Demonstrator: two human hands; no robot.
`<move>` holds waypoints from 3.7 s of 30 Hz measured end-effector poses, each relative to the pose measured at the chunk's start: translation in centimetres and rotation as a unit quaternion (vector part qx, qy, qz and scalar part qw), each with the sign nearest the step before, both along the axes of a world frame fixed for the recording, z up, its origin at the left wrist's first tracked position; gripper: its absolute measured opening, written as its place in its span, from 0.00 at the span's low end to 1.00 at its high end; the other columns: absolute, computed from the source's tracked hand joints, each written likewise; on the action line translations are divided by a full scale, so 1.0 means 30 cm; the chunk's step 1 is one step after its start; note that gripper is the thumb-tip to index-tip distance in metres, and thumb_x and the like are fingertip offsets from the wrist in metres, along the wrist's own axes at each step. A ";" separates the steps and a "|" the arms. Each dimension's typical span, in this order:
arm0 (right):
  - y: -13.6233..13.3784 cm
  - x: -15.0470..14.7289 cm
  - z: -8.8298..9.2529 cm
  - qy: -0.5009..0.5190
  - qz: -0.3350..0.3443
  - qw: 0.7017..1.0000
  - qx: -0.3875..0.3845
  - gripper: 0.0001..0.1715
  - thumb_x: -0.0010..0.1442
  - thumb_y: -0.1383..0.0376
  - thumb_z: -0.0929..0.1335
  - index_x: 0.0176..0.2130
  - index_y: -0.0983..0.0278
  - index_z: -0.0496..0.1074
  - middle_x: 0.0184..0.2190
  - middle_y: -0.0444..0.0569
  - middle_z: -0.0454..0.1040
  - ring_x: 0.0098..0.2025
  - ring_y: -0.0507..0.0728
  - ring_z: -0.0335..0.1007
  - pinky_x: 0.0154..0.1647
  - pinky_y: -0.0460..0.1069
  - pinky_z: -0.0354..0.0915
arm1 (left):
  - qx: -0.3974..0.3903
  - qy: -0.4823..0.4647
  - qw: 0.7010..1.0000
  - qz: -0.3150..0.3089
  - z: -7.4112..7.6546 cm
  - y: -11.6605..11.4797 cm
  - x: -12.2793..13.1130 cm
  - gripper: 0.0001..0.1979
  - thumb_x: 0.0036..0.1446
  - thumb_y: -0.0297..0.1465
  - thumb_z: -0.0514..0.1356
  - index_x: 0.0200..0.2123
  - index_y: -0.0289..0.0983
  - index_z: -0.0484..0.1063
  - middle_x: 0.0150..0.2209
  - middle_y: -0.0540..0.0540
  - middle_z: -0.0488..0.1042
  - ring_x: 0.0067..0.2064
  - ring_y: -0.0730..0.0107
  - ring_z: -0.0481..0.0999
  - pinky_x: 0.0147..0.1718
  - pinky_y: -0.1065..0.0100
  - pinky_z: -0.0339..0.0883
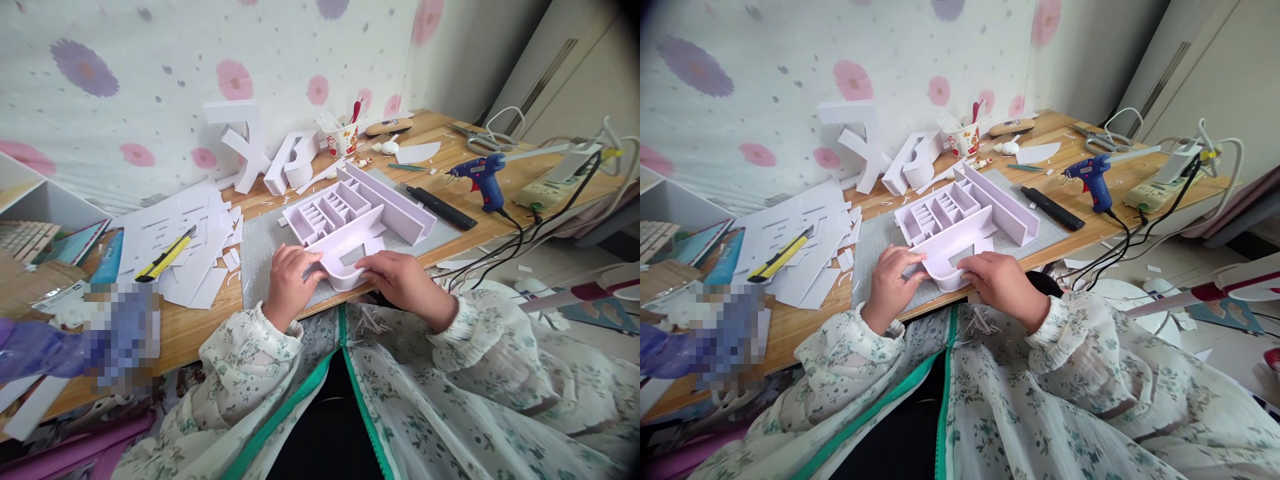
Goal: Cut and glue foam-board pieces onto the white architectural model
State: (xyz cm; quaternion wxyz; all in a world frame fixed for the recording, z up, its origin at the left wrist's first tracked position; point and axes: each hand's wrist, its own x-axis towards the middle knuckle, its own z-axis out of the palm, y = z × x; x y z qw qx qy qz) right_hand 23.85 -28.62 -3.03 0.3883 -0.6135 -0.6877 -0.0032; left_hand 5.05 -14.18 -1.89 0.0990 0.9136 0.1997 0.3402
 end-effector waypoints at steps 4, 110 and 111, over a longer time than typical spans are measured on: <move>-0.010 -0.017 -0.003 -0.008 -0.033 0.999 -0.012 0.10 0.63 0.67 0.64 0.41 0.65 0.74 0.34 0.53 0.79 0.34 0.58 0.74 0.34 0.50 0.66 | 0.007 -0.007 1.000 -0.007 0.001 0.001 -0.001 0.09 0.52 0.33 0.66 0.37 0.40 0.73 0.36 0.47 0.78 0.44 0.60 0.75 0.54 0.51 0.60; 0.026 0.046 0.086 -0.091 0.059 0.987 -0.116 0.12 0.60 0.72 0.65 0.41 0.64 0.77 0.33 0.49 0.81 0.32 0.54 0.76 0.35 0.46 0.64 | 0.018 0.016 1.000 -0.010 0.022 0.033 0.016 0.06 0.50 0.25 0.64 0.31 0.41 0.74 0.31 0.49 0.77 0.38 0.61 0.73 0.54 0.50 0.58; 0.025 0.045 0.085 -0.094 0.057 0.987 -0.114 0.12 0.60 0.72 0.65 0.41 0.64 0.77 0.33 0.49 0.81 0.31 0.54 0.76 0.34 0.46 0.64 | 0.015 0.018 1.000 -0.009 0.023 0.032 0.017 0.06 0.50 0.25 0.64 0.32 0.41 0.74 0.31 0.49 0.77 0.38 0.61 0.73 0.54 0.50 0.58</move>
